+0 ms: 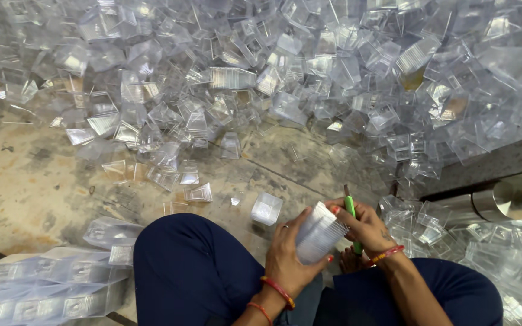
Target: The person sits on the floor among large piles of clear plastic cups and uses a small green utility knife to trim excess flashing from the rims of the cups. They work on one cup at a time, rotating it to cut around the edge, then place the trimmed cup onto a growing stack beside them.
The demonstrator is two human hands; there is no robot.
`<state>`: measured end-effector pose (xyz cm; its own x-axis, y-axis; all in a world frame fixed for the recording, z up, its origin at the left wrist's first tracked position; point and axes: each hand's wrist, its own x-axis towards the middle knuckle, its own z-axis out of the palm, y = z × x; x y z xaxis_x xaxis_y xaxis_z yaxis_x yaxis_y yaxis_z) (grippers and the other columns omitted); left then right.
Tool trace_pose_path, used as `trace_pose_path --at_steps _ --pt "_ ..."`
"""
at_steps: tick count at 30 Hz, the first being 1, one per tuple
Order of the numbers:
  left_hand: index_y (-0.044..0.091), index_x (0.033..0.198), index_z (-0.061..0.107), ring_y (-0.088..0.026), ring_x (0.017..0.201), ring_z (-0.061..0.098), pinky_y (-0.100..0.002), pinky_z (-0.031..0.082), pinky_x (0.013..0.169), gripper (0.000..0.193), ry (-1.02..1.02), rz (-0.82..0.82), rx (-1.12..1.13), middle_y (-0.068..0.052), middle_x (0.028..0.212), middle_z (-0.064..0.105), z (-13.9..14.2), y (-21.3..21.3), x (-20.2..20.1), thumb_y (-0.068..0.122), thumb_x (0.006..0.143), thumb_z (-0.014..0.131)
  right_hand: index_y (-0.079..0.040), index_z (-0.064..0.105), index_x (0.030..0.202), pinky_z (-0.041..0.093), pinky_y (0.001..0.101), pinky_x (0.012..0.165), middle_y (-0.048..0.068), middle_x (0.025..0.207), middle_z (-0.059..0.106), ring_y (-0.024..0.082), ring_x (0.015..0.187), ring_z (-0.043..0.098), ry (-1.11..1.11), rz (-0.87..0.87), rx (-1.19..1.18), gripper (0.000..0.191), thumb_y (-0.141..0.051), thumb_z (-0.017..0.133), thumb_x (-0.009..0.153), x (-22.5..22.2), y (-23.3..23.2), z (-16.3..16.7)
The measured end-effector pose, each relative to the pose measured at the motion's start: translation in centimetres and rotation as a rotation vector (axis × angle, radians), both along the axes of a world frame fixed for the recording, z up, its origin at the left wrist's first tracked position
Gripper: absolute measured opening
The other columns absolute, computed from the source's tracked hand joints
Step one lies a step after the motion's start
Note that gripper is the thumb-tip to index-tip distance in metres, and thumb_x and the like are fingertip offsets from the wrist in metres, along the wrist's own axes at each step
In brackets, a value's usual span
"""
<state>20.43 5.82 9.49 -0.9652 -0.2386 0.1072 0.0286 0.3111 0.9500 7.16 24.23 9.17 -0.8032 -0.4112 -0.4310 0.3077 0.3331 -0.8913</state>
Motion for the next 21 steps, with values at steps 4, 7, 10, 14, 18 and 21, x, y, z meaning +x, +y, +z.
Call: trace_pose_path --at_steps 4,7,10,14,18,21 --pt "0.007 0.144 0.054 -0.034 0.117 0.061 -0.043 0.051 0.1 0.086 0.155 0.003 0.0 -0.018 0.131 0.064 0.7 0.0 -0.2 0.02 0.067 0.09 -0.002 0.074 0.107 0.029 0.0234 0.045 -0.004 0.069 0.061 0.006 0.049 0.035 -0.141 -0.238 -0.127 0.057 -0.047 0.04 0.102 0.6 0.8 0.8" --pt "0.006 0.138 0.063 -0.028 0.117 0.067 -0.037 0.055 0.1 0.073 0.155 -0.037 0.157 -0.016 0.126 0.066 1.2 -0.6 0.3 0.018 0.071 0.088 -0.002 0.071 0.097 0.026 0.0245 0.044 -0.004 0.055 0.039 0.007 0.048 0.031 -0.045 -0.228 -0.088 0.053 -0.046 0.042 0.106 1.2 2.4 -0.1" --pt "0.004 0.14 0.062 -0.023 0.116 0.068 -0.033 0.054 0.101 0.068 0.093 -0.104 0.462 -0.012 0.126 0.067 1.3 -0.7 0.4 0.017 0.077 0.085 -0.005 0.062 0.089 0.027 0.0246 0.046 -0.005 0.061 0.038 0.006 0.051 0.031 0.071 -0.155 -0.076 0.044 -0.043 0.047 0.106 2.3 4.6 -1.9" --pt "0.003 0.141 0.059 -0.019 0.118 0.066 -0.032 0.054 0.099 0.068 0.01 -0.191 0.85 -0.011 0.131 0.067 0.9 -0.5 0.2 0.022 0.081 0.084 -0.011 0.058 0.089 0.031 0.0255 0.046 -0.005 0.064 0.044 0.006 0.053 0.036 -0.081 -0.275 -0.292 0.033 -0.043 0.054 0.097 4.7 5.1 -4.2" --pt "0.001 0.142 0.059 -0.02 0.115 0.066 -0.033 0.054 0.099 0.07 0.041 -0.185 0.934 -0.013 0.129 0.067 0.1 0.0 0.3 0.023 0.082 0.086 -0.008 0.055 0.083 0.039 0.0263 0.049 -0.005 0.066 0.049 0.007 0.056 0.046 0.218 0.027 -0.079 0.042 -0.047 0.069 0.089 6.2 5.8 -2.7" --pt "-0.001 0.14 0.06 -0.02 0.118 0.065 -0.034 0.053 0.101 0.071 0.052 -0.191 0.885 -0.012 0.132 0.066 -0.3 0.4 0.6 0.02 0.079 0.089 -0.005 0.054 0.081 0.034 0.027 0.053 -0.005 0.07 0.043 0.007 0.062 0.039 0.406 0.074 0.011 0.049 -0.049 0.076 0.084 6.6 5.3 -0.7"
